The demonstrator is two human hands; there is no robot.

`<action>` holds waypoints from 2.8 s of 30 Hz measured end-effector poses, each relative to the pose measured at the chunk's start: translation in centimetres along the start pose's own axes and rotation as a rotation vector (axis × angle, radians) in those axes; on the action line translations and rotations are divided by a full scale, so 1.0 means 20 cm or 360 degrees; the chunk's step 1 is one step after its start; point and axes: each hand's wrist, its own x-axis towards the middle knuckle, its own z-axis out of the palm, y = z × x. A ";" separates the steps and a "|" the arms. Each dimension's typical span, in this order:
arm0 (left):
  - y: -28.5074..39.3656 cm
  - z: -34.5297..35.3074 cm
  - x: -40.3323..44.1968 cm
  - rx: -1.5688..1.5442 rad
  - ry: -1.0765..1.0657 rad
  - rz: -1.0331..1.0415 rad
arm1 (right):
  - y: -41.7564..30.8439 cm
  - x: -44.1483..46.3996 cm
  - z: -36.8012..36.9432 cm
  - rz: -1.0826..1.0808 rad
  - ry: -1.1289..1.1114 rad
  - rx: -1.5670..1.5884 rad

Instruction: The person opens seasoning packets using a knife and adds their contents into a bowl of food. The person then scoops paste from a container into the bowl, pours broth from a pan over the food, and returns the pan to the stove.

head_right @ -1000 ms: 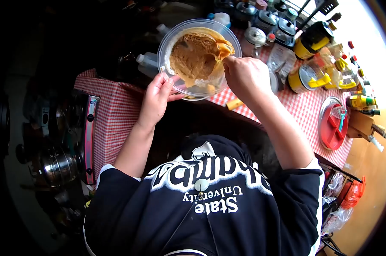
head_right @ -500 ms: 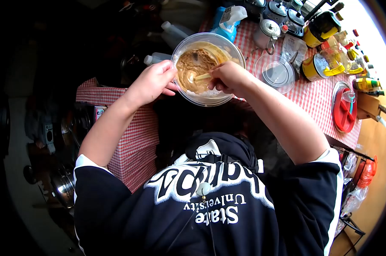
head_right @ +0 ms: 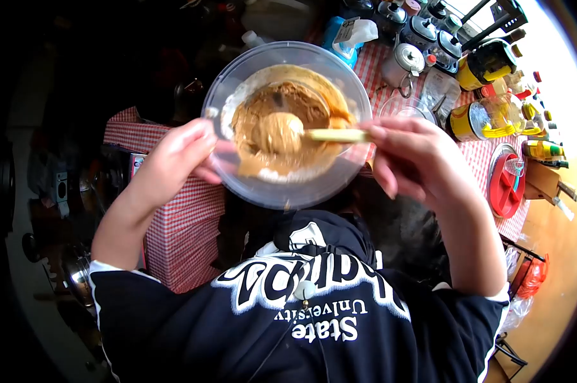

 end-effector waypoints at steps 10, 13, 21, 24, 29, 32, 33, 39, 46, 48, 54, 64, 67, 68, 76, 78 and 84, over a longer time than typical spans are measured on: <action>0.21 0.03 -0.22 -0.0038 -0.0445 0.0003 | -0.22 -0.45 -0.07 0.0097 -0.0676 0.0380; 0.22 0.05 -0.19 0.0046 -0.0502 0.0043 | -0.23 -0.48 -0.11 0.0178 -0.0758 0.0456; 0.15 0.17 0.02 -0.0128 -0.0437 -0.0117 | -0.02 -0.41 -0.13 -0.0039 0.0127 0.0165; 0.12 0.23 0.13 -0.0030 -0.0548 -0.0081 | 0.06 -0.37 -0.22 0.0020 0.0164 0.0191; 0.10 0.34 0.25 -0.0002 -0.0630 -0.0061 | 0.17 -0.39 -0.33 -0.0024 0.0253 0.0260; 0.11 0.42 0.31 0.0023 -0.0650 -0.0047 | 0.19 -0.44 -0.38 -0.0024 0.0358 0.0219; 0.12 0.45 0.33 0.0042 -0.0666 -0.0030 | 0.20 -0.46 -0.40 -0.0030 0.0400 0.0184; 0.19 0.75 0.55 0.0106 -0.0762 -0.0058 | 0.25 -0.52 -0.48 -0.0074 0.0861 -0.1182; 0.12 1.31 0.82 -0.0054 -0.0917 -0.0083 | 0.45 -0.71 -0.82 -0.0194 0.1437 -0.2192; 0.05 1.50 0.92 -0.0101 -0.0922 -0.0126 | 0.52 -0.82 -0.96 -0.0100 0.1754 -0.1886; -0.03 2.04 1.17 -0.0199 -0.0854 -0.0071 | 0.85 -1.05 -1.20 -0.0599 0.2262 -0.0694; -0.21 2.00 1.09 0.0235 -0.0720 0.0671 | 1.39 -0.72 -1.21 -0.0494 0.1850 -0.0632; -0.27 1.58 0.82 0.0141 -0.0596 0.0242 | 1.30 -0.47 -1.17 -0.0411 0.1442 -0.0708; -0.33 1.47 0.72 0.0030 -0.0386 0.0103 | 1.28 -0.39 -1.13 -0.0382 0.1375 -0.0818; -0.66 0.87 0.31 -0.0112 0.0751 0.0103 | 0.96 0.34 -0.57 -0.0757 0.0884 -0.1061; -0.65 0.81 0.30 -0.0161 0.0736 0.0157 | 0.99 0.53 -0.47 -0.0721 0.0900 -0.1040; -0.68 0.60 0.24 -0.0113 0.0705 0.0322 | 1.03 0.63 -0.36 -0.0580 0.1129 -0.0870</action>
